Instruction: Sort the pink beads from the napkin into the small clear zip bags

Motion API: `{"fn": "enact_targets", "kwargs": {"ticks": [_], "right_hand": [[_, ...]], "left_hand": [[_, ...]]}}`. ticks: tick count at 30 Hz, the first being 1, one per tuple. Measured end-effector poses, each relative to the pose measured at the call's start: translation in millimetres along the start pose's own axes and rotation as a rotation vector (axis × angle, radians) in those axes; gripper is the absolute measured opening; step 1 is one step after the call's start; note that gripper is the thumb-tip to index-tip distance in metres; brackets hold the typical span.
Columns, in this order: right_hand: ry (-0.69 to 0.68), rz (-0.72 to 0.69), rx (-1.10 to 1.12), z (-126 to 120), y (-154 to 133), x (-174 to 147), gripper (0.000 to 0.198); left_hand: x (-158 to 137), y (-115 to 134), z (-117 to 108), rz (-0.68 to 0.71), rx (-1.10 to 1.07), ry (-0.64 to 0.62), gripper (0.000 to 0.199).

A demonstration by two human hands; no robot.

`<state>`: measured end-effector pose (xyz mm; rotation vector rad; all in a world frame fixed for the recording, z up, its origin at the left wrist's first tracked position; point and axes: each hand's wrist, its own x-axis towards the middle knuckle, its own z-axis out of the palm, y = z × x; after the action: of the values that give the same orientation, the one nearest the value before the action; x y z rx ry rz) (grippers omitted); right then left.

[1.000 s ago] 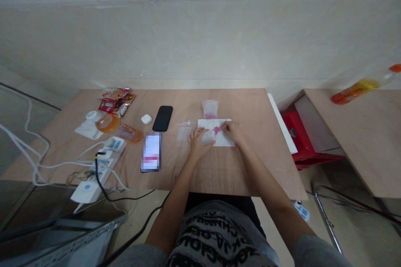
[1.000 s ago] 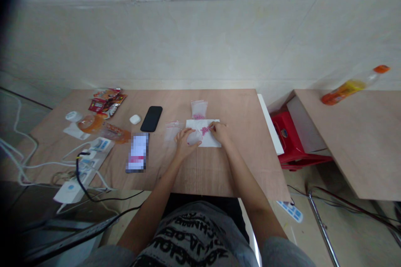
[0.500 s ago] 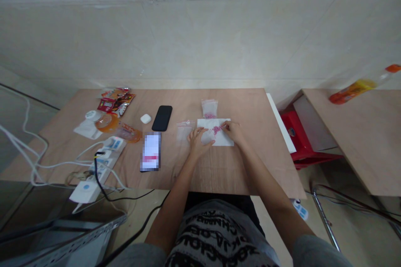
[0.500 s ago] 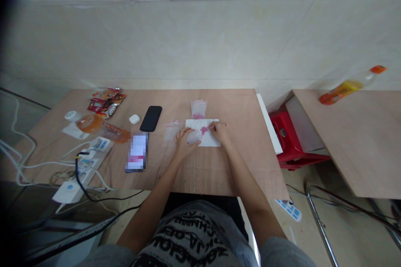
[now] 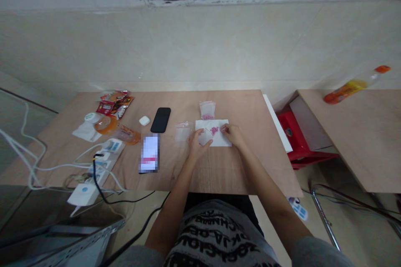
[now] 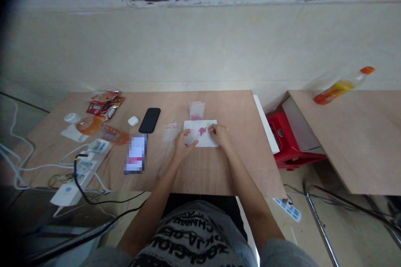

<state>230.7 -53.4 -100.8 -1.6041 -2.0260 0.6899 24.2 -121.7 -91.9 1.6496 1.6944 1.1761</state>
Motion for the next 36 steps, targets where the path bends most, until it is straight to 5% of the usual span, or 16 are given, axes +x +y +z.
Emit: {"fn": "enact_targets", "kwargs": {"ticks": [6, 11, 20, 36], "right_hand": [[0.007, -0.043, 0.317, 0, -15, -8, 0.028], [-0.115, -0.149, 0.529, -1, -40, -17, 0.034], [-0.246, -0.189, 0.527, -12, -55, -23, 0.038], [-0.114, -0.188, 0.622, -10, -46, -28, 0.019]], "left_hand": [[-8, 4, 10, -0.075, -0.250, -0.017, 0.057], [-5, 4, 11, -0.085, -0.304, -0.115, 0.060], [3, 3, 8, -0.161, -0.400, -0.184, 0.059], [10, 17, 6, -0.345, -0.651, -0.273, 0.045]]}}
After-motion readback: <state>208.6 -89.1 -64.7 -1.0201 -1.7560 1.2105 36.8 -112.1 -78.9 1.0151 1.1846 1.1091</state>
